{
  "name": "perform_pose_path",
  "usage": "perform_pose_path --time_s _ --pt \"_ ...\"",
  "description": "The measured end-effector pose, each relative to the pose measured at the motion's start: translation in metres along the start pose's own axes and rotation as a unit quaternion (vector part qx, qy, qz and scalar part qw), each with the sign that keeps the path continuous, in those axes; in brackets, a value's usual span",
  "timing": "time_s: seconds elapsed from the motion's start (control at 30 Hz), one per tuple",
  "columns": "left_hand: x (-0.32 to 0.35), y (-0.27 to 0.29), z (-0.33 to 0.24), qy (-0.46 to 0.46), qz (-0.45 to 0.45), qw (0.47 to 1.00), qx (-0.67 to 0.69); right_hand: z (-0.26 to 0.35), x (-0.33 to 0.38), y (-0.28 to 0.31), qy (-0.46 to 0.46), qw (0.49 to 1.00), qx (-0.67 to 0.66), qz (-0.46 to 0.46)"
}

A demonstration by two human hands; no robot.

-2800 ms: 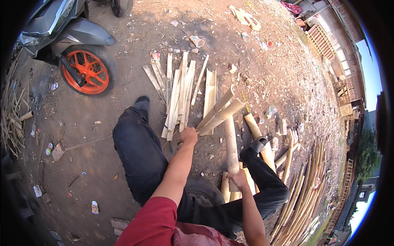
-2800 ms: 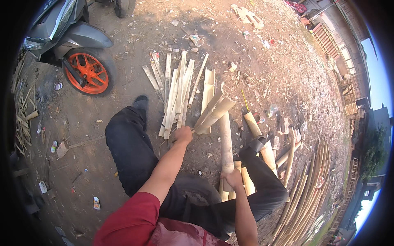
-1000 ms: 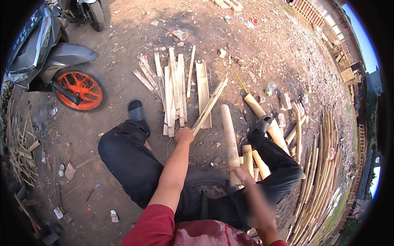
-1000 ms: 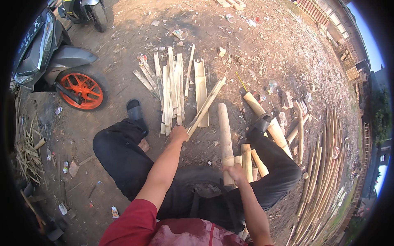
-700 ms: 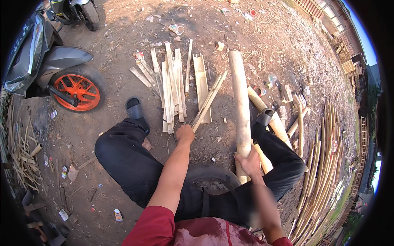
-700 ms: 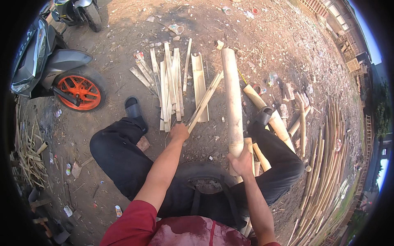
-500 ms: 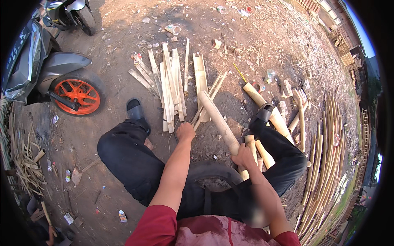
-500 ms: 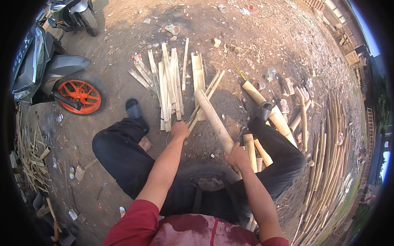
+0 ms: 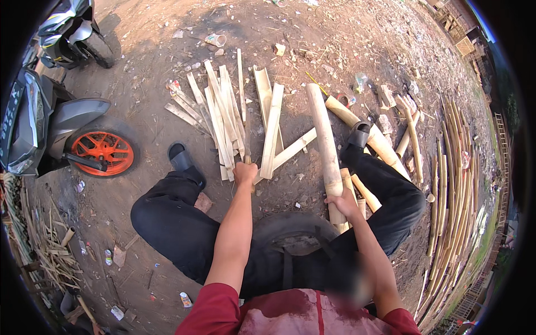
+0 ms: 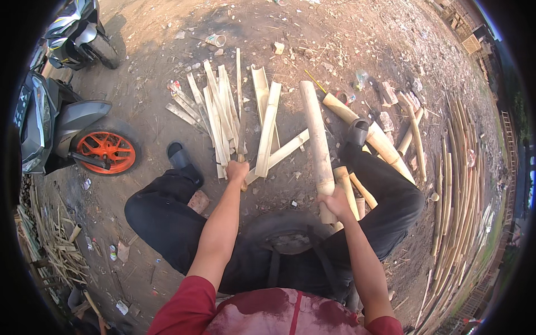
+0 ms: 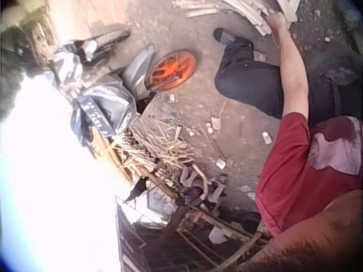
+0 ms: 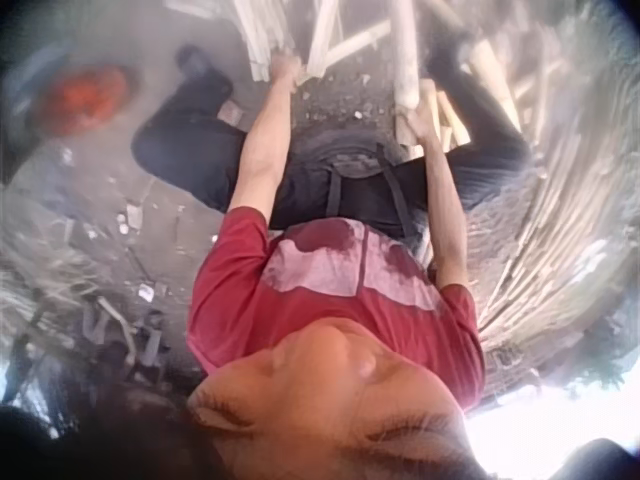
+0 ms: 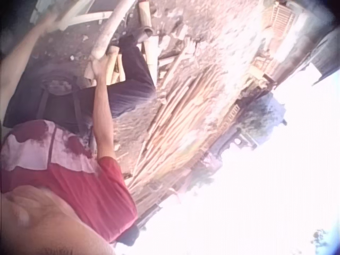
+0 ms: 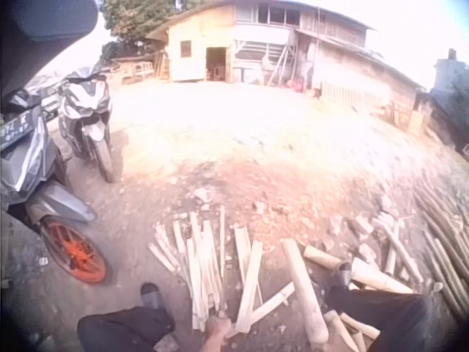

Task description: The person shapes bamboo stalks by hand using a machete, whittling down edges and splitting pieces while sitting outdoors.

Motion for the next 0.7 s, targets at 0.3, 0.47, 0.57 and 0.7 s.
perform_pose_path --time_s 0.3,0.47,0.57,0.7 --pt "-0.009 0.006 -0.031 0.004 0.046 0.996 0.079 -0.174 -0.072 -0.048 -0.206 0.97 0.125 0.027" --pt "-0.014 0.106 -0.092 -0.126 0.05 0.986 0.092 -0.058 -0.051 -0.073 -0.007 0.92 0.367 -0.14" --pt "-0.013 0.183 -0.127 -0.118 0.119 0.979 0.115 -0.013 -0.093 -0.13 0.176 0.925 0.324 -0.09" --pt "-0.01 0.238 -0.147 -0.092 0.142 0.975 0.146 0.046 -0.16 -0.228 0.198 0.937 0.285 0.024"
Point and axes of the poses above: each hand's wrist, its own x-axis away from the middle knuckle, its own y-axis out of the back of the hand, z = x × y, the point moved 7 cm from there along -x, towards the middle knuckle, and after that the axes turned 15 degrees about -z, right-handed, at the moved point
